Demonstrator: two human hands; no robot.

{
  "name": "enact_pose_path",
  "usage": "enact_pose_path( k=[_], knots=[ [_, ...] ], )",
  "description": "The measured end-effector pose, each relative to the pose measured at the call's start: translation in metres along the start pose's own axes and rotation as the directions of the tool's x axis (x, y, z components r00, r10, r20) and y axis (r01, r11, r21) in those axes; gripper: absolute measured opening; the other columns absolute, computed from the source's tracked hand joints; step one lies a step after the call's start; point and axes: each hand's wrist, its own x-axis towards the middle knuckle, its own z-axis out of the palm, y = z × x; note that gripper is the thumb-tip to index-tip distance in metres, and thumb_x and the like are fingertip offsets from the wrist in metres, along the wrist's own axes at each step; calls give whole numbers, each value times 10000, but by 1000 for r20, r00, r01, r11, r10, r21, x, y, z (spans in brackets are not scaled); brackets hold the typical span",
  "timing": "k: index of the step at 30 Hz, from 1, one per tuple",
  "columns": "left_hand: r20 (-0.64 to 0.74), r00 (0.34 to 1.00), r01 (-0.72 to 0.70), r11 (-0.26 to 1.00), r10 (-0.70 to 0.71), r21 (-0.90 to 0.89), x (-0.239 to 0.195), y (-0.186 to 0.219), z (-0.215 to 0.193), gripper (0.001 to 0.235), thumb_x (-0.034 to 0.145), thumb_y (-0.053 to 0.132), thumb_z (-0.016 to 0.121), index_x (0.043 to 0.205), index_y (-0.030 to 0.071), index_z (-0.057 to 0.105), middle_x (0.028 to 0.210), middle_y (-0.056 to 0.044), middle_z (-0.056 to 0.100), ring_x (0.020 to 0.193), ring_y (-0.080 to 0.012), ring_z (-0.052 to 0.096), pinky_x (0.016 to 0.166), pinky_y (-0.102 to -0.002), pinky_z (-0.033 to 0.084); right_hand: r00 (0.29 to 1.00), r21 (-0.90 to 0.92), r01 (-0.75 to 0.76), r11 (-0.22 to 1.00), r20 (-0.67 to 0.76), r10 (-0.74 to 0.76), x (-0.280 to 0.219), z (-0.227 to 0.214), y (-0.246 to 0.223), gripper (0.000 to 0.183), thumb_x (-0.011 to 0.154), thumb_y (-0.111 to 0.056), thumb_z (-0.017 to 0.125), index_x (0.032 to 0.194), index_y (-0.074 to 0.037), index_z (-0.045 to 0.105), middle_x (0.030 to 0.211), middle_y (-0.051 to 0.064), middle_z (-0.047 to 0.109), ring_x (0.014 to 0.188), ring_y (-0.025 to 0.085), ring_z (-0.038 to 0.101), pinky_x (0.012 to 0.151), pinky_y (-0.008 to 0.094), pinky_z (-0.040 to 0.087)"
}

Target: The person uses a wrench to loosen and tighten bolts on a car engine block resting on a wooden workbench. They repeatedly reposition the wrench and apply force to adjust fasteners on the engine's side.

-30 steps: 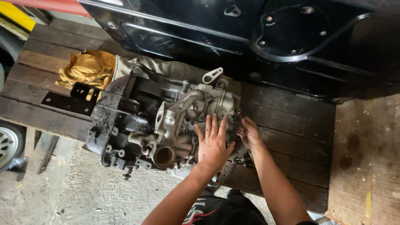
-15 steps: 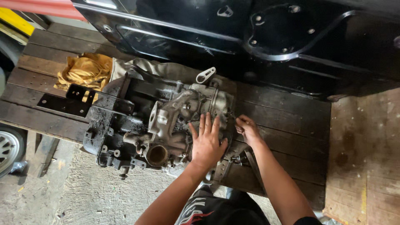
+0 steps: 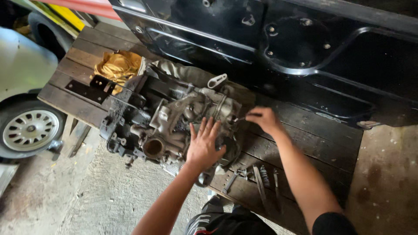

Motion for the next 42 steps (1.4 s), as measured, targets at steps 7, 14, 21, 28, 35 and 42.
enact_pose_path(
  k=[7, 14, 21, 28, 35, 42],
  knots=[
    [2, 1000, 6, 989, -6, 149, -5, 8, -2, 879, 849, 511, 656, 1556, 106, 327, 1620, -189, 307, 1528, -351, 222, 1217, -643, 48, 840, -598, 526, 605, 255, -479, 25, -61, -155, 146, 774, -246, 867, 782, -156, 753, 773, -24, 673, 819, 209, 629, 713, 374, 456],
    [-52, 981, 195, 950, -189, 245, -19, 31, 10, 847, 911, 579, 575, 1567, 114, 309, 1632, -189, 269, 1491, -358, 277, 1184, -643, 136, 849, -432, 302, 850, -284, -446, -21, -54, -125, 59, 969, -198, 753, 1000, -166, 714, 945, -38, 696, 890, 203, 620, 831, 376, 478],
    [-114, 953, 300, 930, -281, 213, -16, 35, 16, 829, 939, 646, 520, 1560, 126, 344, 1605, -160, 344, 1416, -358, 401, 1176, -650, 201, 925, 375, -284, 882, -134, 355, -70, 32, -20, 134, 1049, -210, 627, 1046, -78, 650, 746, -30, 550, 669, 70, 483, 588, 244, 378],
    [-212, 926, 348, 923, -311, 166, -18, 38, 21, 817, 917, 639, 543, 1537, 127, 396, 1557, -149, 430, 1325, -336, 507, 1177, -625, 219, 892, 702, -333, 629, 17, 452, -74, 74, 18, 119, 1011, -191, 650, 1016, -73, 635, 790, -57, 580, 683, 39, 496, 585, 207, 382],
    [-304, 909, 339, 930, -285, 141, -18, 35, 24, 773, 899, 620, 592, 1487, 130, 488, 1451, -130, 560, 1258, -302, 577, 1180, -610, 255, 866, 776, -350, 524, 56, 496, -73, 83, 18, 120, 963, -180, 667, 1020, -76, 648, 861, -52, 655, 704, 40, 551, 597, 204, 403],
    [-347, 903, 308, 945, -254, 111, -20, 32, 27, 735, 900, 594, 616, 1468, 138, 522, 1419, -131, 599, 1208, -291, 613, 1181, -612, 279, 919, 672, -307, 674, 23, 395, -68, 85, 37, 160, 1004, -191, 684, 1043, -39, 650, 811, -15, 632, 669, 59, 492, 598, 232, 374]
  ],
)
